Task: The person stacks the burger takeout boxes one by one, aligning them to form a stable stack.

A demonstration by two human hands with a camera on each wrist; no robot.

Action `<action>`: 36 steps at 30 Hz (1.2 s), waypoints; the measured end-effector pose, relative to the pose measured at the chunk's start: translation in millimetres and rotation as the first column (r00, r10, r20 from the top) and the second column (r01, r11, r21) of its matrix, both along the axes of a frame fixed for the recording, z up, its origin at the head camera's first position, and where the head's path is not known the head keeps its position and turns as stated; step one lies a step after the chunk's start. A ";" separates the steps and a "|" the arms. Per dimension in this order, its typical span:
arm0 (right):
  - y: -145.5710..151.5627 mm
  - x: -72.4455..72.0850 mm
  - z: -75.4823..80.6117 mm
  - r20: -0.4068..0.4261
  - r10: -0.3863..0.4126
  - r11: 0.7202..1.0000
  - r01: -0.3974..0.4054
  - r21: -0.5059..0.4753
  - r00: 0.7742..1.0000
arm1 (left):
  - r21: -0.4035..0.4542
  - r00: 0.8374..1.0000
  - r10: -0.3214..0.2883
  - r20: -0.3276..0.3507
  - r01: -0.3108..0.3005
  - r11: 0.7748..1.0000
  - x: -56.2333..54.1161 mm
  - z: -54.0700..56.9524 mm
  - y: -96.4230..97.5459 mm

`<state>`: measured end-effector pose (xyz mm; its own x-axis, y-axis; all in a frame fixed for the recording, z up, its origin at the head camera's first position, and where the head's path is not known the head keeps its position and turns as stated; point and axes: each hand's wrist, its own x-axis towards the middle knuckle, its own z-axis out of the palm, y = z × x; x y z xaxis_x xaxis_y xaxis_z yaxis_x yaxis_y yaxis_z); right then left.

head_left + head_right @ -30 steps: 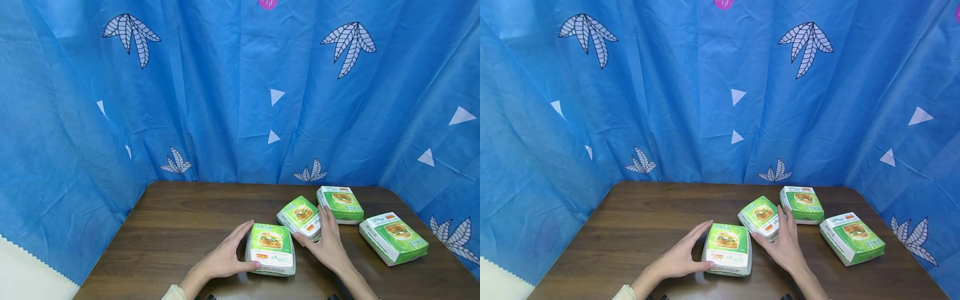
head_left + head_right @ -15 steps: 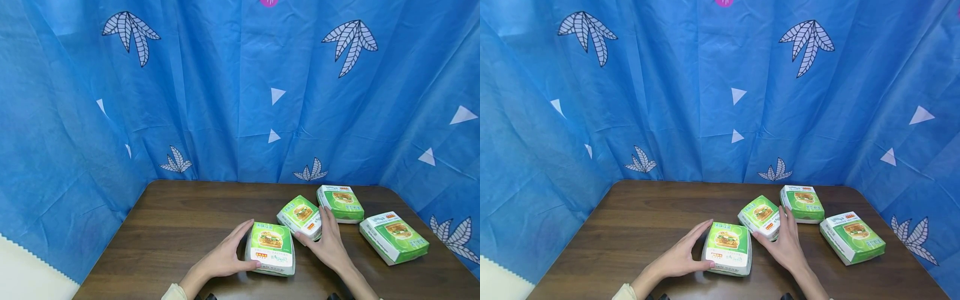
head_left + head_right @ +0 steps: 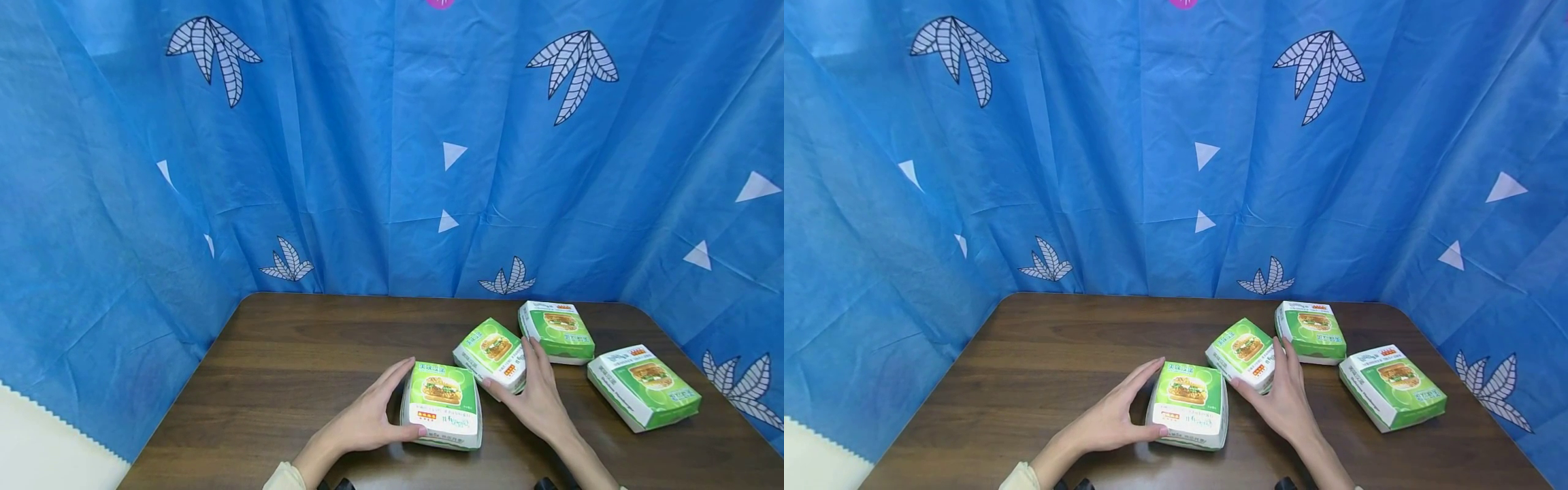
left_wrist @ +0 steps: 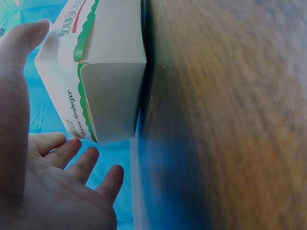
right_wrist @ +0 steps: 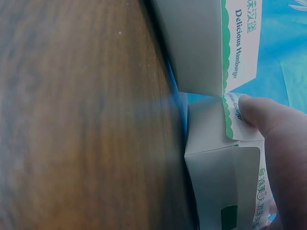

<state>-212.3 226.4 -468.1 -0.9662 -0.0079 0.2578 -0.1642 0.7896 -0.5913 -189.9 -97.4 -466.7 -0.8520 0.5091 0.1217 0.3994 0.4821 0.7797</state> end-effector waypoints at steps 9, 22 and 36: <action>0.0 0.0 0.4 -0.002 -0.005 1.000 0.005 -0.005 1.000 | -0.004 1.000 0.001 0.005 -0.001 1.000 -0.1 -0.3 0.3; -0.1 0.6 3.0 0.020 -0.023 1.000 0.024 -0.021 1.000 | -0.010 1.000 0.004 0.017 -0.004 1.000 0.2 0.0 1.3; 0.8 1.1 5.1 -0.028 -0.026 0.999 0.025 -0.035 0.999 | -0.010 1.000 0.005 0.012 -0.005 1.000 0.2 -1.5 1.2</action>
